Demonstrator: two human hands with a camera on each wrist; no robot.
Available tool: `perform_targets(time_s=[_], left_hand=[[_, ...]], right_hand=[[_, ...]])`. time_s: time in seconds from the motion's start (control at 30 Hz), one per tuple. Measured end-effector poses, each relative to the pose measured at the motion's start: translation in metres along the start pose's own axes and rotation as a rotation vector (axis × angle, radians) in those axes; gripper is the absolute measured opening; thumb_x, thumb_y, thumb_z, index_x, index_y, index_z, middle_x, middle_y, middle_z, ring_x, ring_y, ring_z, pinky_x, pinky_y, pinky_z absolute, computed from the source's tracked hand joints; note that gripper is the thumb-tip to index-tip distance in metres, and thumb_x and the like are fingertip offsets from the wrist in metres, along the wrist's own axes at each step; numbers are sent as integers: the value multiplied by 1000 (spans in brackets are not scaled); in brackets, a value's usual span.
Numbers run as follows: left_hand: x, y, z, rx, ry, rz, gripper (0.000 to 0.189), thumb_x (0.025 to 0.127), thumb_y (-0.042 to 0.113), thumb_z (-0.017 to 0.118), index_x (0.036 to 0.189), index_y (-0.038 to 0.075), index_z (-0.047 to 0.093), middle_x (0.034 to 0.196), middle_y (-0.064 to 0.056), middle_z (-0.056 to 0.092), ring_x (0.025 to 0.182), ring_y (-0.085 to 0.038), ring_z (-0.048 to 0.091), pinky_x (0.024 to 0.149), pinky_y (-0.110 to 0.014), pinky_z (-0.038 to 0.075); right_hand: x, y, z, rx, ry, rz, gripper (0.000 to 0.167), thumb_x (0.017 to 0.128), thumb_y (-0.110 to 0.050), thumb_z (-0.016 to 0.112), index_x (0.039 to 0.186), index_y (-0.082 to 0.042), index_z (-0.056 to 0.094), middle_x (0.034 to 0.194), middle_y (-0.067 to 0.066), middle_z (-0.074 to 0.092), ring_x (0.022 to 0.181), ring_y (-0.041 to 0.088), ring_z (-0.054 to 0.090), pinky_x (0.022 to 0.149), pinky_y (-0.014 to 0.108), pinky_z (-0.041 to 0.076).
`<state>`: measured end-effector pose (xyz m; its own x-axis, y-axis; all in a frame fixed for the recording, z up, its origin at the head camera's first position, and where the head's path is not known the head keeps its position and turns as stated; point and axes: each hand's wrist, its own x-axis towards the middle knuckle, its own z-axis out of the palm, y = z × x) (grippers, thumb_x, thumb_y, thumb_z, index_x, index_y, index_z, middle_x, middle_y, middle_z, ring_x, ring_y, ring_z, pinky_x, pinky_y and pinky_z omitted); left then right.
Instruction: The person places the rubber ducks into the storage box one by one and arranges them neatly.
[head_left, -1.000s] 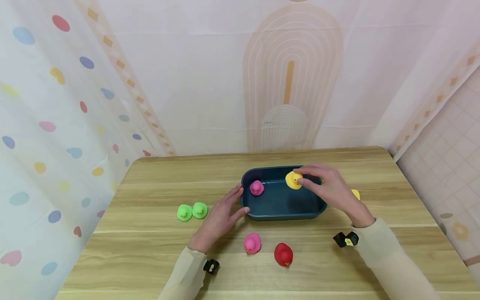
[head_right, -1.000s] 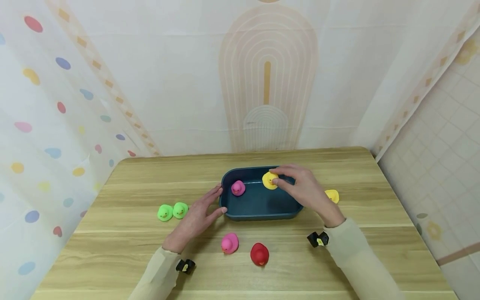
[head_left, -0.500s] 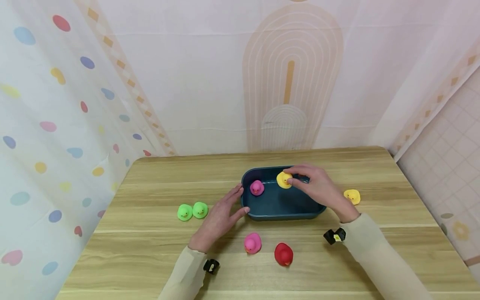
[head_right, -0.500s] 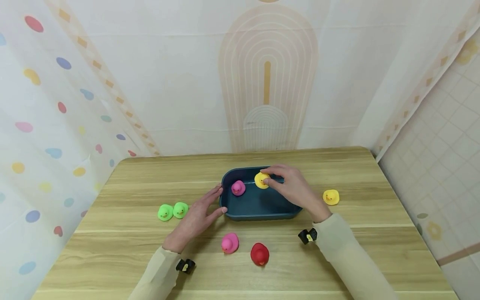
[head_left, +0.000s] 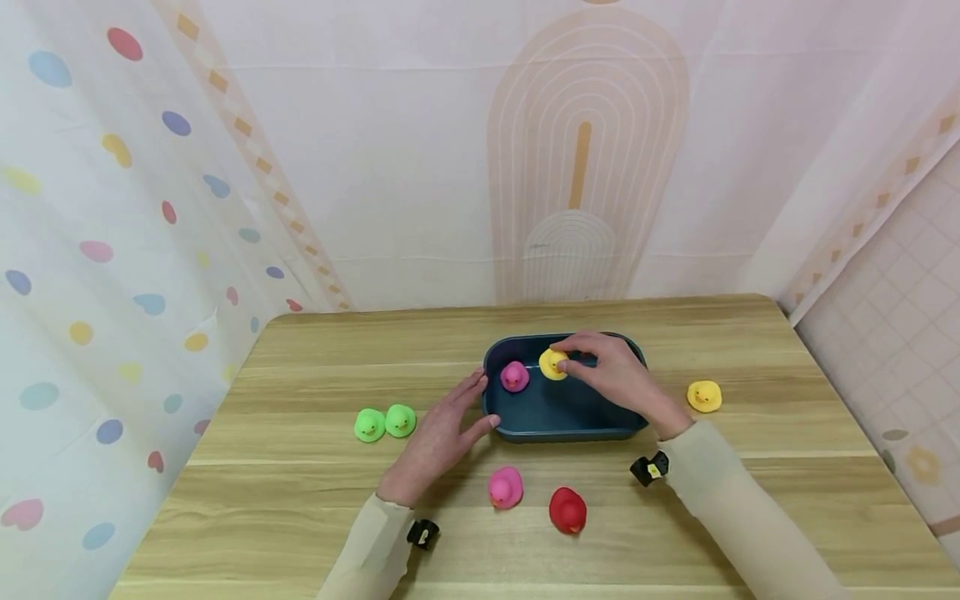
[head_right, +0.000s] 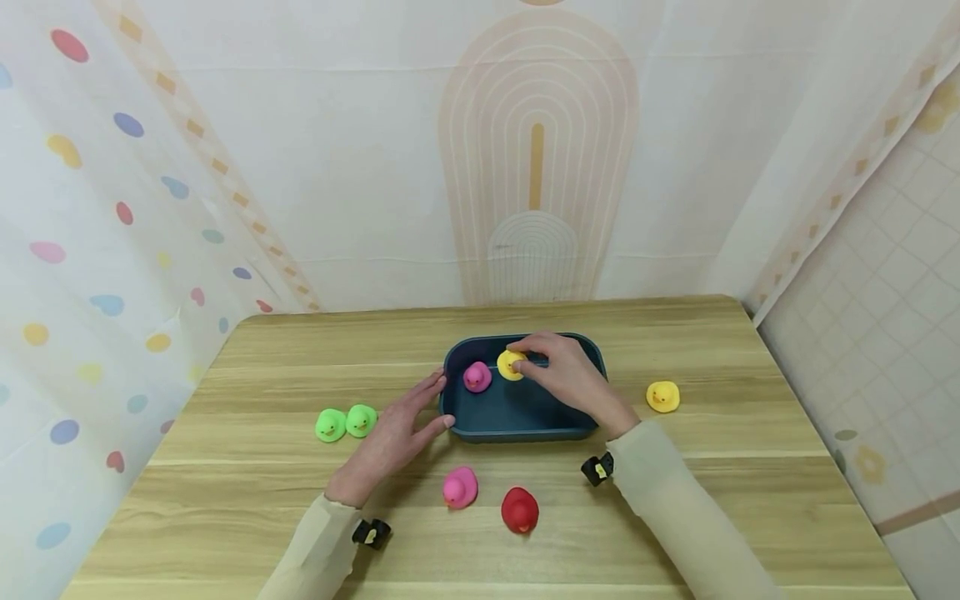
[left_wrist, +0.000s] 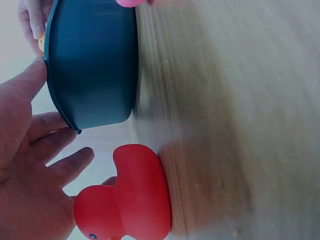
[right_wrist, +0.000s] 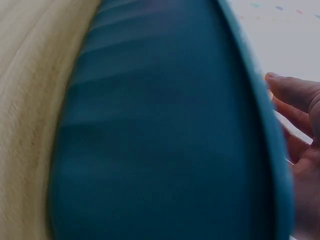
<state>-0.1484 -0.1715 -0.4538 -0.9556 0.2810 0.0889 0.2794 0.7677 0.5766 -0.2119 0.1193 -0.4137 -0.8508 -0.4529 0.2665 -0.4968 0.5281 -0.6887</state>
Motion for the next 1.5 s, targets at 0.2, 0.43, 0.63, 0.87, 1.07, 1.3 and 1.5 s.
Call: perform_targets(time_s=[0.2,0.43,0.63,0.87,1.07,1.3,1.5], left_hand=[[0,2,0,0,-3,-7,67,101,40,69,156,8,47,167,-4,35,150,-31,38,117,-54,39],[1,3,1,-5,-2,-6,67,101,39,69,156,8,47,166,-4,36,150,-31,38,117,-54,39],[1,3,1,-4,-4,-6,66,101,39,69,156,8,47,167,-5,35,150,-32,37,117,-54,38],[1,3,2,-4,-3,1,66,101,39,68,156,8,47,166,-4,35,150,-31,38,117,-54,38],[2,2,1,-6,-3,10,66,102,39,68,156,7,47,166,-5,36,150,-31,38,117,-53,38],[3,3,0,0,-8,9,66,102,39,67,156,7,47,167,-4,35,150,-31,38,117,-53,38],[1,2,0,-5,-8,15,66,102,39,67,155,7,47,167,-4,35,150,-31,38,117,-53,38]], right_hand=[[5,5,8,-27,-6,11,31,99,-20,72,128,-9,73,128,10,70,116,29,64,98,49,55],[11,9,15,-29,-13,28,31,99,-20,73,127,-7,73,126,10,71,111,26,65,97,46,56],[14,11,19,-34,-28,40,28,98,-16,73,125,-6,74,123,10,72,110,27,66,98,47,55],[19,14,25,-57,-73,78,28,100,-15,71,125,-4,73,123,11,72,111,26,66,100,46,55],[22,14,26,-66,-95,112,28,100,-15,71,125,-4,74,123,11,72,111,26,65,101,45,54],[24,16,29,-71,-113,146,27,100,-15,71,125,-5,74,124,11,71,112,27,64,102,46,54],[23,15,32,-77,-130,156,27,100,-17,70,124,-6,75,122,10,72,110,26,63,102,47,53]])
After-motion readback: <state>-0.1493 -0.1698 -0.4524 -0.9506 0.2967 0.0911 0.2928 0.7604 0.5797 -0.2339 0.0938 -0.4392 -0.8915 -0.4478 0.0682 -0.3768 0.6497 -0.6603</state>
